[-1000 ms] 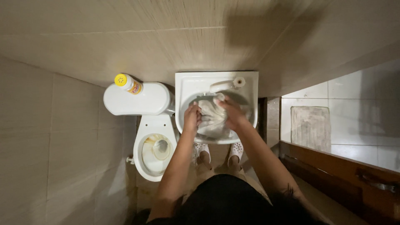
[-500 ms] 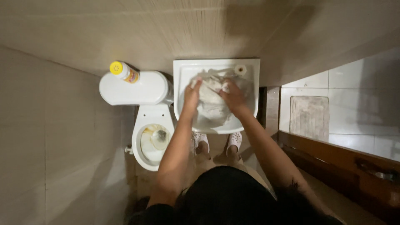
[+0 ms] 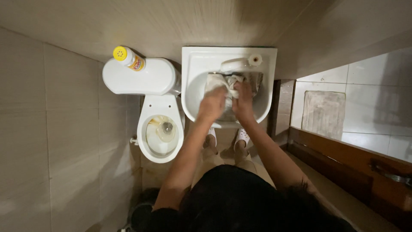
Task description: The person washes a piece of cloth by hand in a bathroom sink. They wet the cloth, apply soap from a bar, and scrub it thoroughly before rinsing it under running water.
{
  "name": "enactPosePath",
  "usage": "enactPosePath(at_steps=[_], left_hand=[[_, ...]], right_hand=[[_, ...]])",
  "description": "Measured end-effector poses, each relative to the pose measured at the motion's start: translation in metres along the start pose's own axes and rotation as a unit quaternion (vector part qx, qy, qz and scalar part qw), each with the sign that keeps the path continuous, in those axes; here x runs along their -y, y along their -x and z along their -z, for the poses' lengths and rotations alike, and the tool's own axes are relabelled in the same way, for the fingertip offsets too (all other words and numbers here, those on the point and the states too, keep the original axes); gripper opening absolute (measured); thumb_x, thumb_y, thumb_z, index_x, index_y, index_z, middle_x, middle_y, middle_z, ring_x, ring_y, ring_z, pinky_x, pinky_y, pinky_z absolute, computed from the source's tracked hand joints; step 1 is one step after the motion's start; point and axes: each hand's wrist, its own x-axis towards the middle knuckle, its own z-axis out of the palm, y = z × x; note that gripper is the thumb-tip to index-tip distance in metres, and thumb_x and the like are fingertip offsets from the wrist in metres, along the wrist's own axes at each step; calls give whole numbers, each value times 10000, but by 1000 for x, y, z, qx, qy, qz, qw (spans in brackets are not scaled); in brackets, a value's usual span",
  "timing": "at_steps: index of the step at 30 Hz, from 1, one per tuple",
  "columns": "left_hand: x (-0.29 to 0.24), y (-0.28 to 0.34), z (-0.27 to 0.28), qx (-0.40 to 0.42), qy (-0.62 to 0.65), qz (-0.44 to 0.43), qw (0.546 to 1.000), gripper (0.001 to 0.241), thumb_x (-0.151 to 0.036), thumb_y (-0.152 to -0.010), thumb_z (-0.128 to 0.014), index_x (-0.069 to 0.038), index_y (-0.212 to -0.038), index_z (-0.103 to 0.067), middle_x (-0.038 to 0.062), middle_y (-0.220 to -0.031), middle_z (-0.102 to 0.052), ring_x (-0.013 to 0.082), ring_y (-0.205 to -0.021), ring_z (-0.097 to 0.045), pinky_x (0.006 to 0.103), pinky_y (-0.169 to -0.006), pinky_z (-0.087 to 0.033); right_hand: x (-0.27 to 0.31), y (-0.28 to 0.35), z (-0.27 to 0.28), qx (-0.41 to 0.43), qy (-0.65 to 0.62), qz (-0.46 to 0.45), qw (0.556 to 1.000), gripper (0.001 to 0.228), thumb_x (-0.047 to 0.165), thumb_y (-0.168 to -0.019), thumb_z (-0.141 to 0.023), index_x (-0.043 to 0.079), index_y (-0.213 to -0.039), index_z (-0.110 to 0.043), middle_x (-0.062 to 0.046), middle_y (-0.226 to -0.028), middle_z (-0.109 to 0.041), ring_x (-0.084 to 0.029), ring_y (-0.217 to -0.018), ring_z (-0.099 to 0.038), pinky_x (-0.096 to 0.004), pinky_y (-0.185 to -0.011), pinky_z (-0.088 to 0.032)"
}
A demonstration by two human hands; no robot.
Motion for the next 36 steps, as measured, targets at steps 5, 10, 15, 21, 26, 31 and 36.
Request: enactPosePath(at_steps=[5, 10, 15, 21, 26, 31, 36], left_hand=[[18, 8, -21, 282, -16, 61, 957, 444, -277, -1027, -503, -123, -1430, -396, 202, -1351, -575, 438, -1087, -664, 527, -904, -574], [93, 19, -135, 358, -128, 103, 919, 562, -359, -966, -581, -80, -1417, -397, 235, -1395, -530, 485, -1153, -626, 544, -915, -557], [65, -12, -77, 365, -115, 131, 914, 338, -352, -963, -574, -59, -1085, -692, 183, -1108, -749, 422, -1055, -722, 508, -924, -559], [2, -14, -1, -10, 137, 121, 983, 147, -123, -842, -759, -119, -971, -688, 113, -806, -686, 339, -811, -707, 450, -737, -583], [22, -8, -14, 50, 40, 106, 992, 346, -245, -928, -688, -186, -1247, -570, 60, -1024, -599, 359, -880, -704, 517, -772, -616], [61, -24, -48, 243, -25, 138, 960, 459, -260, -980, -628, -81, -1380, -495, 131, -1140, -627, 358, -1044, -710, 504, -888, -603], [53, -45, -75, 278, -84, 221, 931, 426, -460, -990, -511, -118, -1080, -749, 152, -993, -765, 354, -1013, -743, 516, -817, -589]], right_hand=[[-37, 27, -50, -50, -380, -421, 822, 545, 128, -1120, -507, 68, -1591, -240, -212, -1664, -157, -366, -1562, -131, -506, -1275, -197], [-122, 84, -116, 176, -280, -497, 802, 603, 200, -1023, -572, 173, -1581, -348, -141, -1564, -387, -278, -1254, -408, -485, -1008, -361], [-150, 77, -170, 247, -146, -468, 836, 509, 370, -1006, -586, -25, -1322, -637, -217, -1053, -698, -257, -729, -696, -431, -643, -566], [-74, 13, -135, 355, 155, -337, 858, 433, 393, -1026, -501, 43, -980, -751, -162, -955, -759, -321, -905, -764, -436, -771, -614], [-68, -9, -131, 292, -10, -342, 893, 326, 183, -1014, -548, -43, -1199, -694, -258, -1093, -722, -468, -1086, -694, -561, -932, -560], [-52, -22, -83, 245, -172, -382, 874, 348, 256, -948, -605, 14, -1173, -714, -206, -1105, -720, -418, -1108, -671, -533, -944, -526], [-48, -43, -64, 65, -236, -469, 849, 339, 324, -921, -654, 144, -1208, -660, -80, -1129, -700, -267, -1136, -665, -431, -938, -520]])
